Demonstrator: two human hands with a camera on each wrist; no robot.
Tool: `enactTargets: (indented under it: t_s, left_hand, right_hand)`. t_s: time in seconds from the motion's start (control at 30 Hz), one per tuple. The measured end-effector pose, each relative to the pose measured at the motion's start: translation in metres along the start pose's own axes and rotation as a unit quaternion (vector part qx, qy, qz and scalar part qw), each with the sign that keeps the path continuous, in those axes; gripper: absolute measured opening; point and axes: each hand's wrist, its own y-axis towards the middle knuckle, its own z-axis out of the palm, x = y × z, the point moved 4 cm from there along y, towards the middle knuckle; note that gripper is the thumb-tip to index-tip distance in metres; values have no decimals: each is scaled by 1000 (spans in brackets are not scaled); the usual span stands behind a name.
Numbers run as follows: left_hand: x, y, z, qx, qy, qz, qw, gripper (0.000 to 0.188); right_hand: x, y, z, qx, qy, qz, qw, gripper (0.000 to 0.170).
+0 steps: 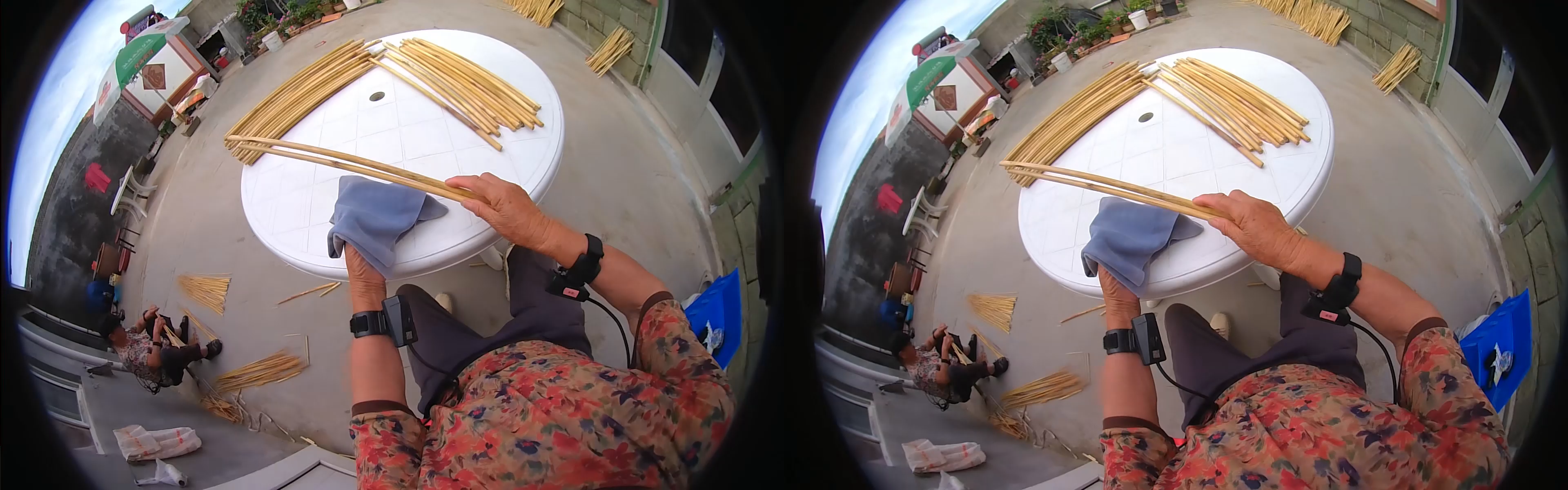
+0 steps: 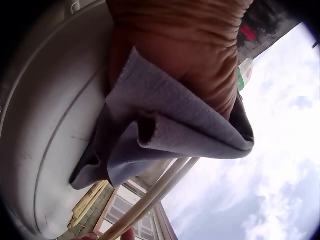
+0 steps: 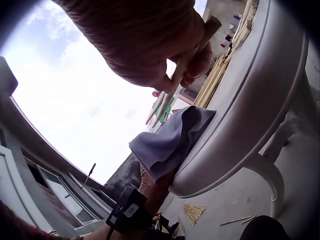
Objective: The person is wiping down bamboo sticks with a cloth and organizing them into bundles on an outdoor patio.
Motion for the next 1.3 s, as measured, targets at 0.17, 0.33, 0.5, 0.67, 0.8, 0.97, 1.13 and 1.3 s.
enactTargets:
  t_s: [0.17, 0.33, 0.5, 0.67, 0.8, 0.97, 1.13, 1.3]
  left_hand:
    - [6, 10, 3, 16, -10, -12, 1000, 40]
    - [1, 20, -8, -32, 12, 65, 997, 27]
    - [-4, 14, 7, -37, 79, 81, 993, 25]
    - [-1, 14, 3, -27, 41, 61, 997, 24]
    - [1, 15, 2, 19, 10, 36, 999, 26]
    - [5, 9, -8, -52, -5, 77, 996, 25]
    - [-2, 10, -4, -88, -1, 90, 992, 21]
    - [-4, 15, -8, -55, 43, 124, 990, 19]
  right_hand:
    - [18, 20, 56, 63, -49, -35, 996, 35]
    - [26, 17, 77, 166, 208, 114, 957, 24]
    - [15, 12, 78, 168, 296, 154, 928, 23]
    - [11, 12, 78, 181, 362, 172, 898, 22]
    - [8, 11, 90, 172, 244, 81, 951, 22]
    - [31, -4, 85, 144, 7, 15, 989, 23]
    - [12, -37, 60, 181, 13, 35, 983, 23]
    - [-22, -100, 11, 194, 50, 64, 978, 23]
